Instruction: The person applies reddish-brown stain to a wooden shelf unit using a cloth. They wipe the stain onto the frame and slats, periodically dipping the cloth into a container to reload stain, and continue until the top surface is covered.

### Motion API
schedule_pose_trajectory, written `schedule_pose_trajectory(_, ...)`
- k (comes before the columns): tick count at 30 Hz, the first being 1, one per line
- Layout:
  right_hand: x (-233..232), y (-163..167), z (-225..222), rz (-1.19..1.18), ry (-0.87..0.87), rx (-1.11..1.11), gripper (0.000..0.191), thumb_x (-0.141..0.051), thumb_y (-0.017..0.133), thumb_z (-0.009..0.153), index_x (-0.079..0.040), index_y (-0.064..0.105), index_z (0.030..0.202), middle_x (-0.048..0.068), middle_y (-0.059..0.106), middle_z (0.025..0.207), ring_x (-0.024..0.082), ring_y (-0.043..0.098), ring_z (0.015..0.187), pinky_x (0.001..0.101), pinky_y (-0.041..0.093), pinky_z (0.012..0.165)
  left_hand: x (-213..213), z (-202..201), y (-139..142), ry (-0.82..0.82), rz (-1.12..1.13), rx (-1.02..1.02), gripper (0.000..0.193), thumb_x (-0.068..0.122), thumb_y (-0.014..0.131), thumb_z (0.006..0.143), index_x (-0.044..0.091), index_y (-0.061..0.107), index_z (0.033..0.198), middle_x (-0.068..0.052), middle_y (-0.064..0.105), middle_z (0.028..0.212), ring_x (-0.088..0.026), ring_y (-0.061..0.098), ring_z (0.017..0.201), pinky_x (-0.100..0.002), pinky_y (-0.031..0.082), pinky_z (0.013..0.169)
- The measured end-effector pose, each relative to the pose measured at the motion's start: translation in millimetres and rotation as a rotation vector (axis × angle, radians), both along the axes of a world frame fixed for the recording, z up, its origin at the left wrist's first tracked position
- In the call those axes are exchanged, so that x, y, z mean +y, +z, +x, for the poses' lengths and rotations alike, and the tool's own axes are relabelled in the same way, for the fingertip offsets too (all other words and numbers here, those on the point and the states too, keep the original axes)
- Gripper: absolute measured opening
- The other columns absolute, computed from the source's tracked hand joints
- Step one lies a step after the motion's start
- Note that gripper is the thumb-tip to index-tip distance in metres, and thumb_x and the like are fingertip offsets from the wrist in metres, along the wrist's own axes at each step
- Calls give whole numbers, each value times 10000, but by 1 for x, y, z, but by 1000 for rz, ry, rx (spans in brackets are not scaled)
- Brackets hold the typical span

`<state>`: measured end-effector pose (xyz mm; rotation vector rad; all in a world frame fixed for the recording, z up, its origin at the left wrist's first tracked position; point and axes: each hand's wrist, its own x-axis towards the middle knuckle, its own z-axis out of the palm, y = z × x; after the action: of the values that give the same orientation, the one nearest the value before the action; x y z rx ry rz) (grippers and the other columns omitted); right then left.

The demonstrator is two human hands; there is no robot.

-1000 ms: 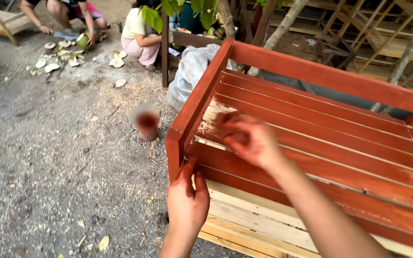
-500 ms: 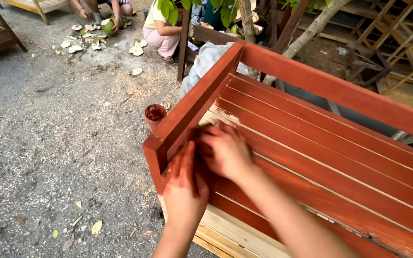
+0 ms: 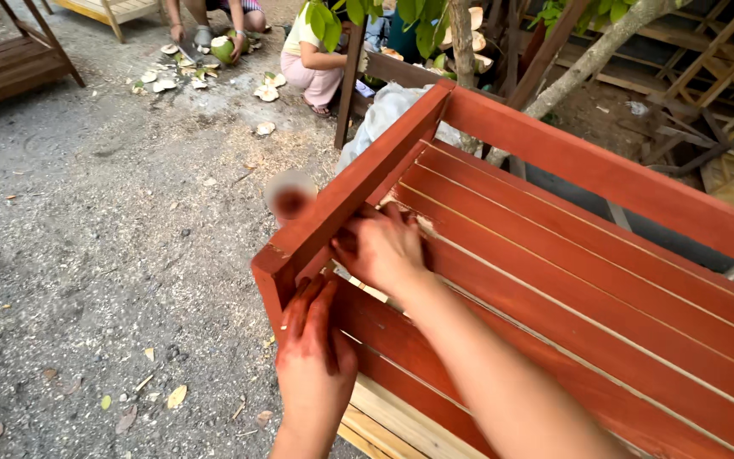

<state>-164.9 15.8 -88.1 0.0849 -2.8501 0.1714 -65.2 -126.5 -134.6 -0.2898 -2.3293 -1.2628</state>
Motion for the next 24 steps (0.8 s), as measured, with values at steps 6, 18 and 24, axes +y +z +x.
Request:
schedule_pose_trajectory(6,61,15,77,13,-9,-139,312,-339,728,806,-283,729,1113,-36,622,1302,312,560,1201,548,524,910,10,-2,4,-65,-31,-4,543,0,590,767,18,612,1309,-204,612,1368,-401,551,1275,-503,431,1074)
schedule_pose_trajectory(18,25,5,8,-80,87,-36,320,-357,754,802,-324,759,1120,-36,598,1335,341,447,1289,736,365,975,32,-9,30,18,-210,-179,647,144,576,870,-66,409,1459,-335,457,1458,-464,448,1355,-552,304,1137)
schedule_pose_trajectory(24,69,17,67,-14,144,-218,368,-303,747,771,-315,744,1138,-23,588,1318,313,484,1271,618,457,971,48,-16,26,-83,-137,-213,615,168,535,916,-50,401,1474,-340,378,1542,-490,368,1408,-524,327,1138)
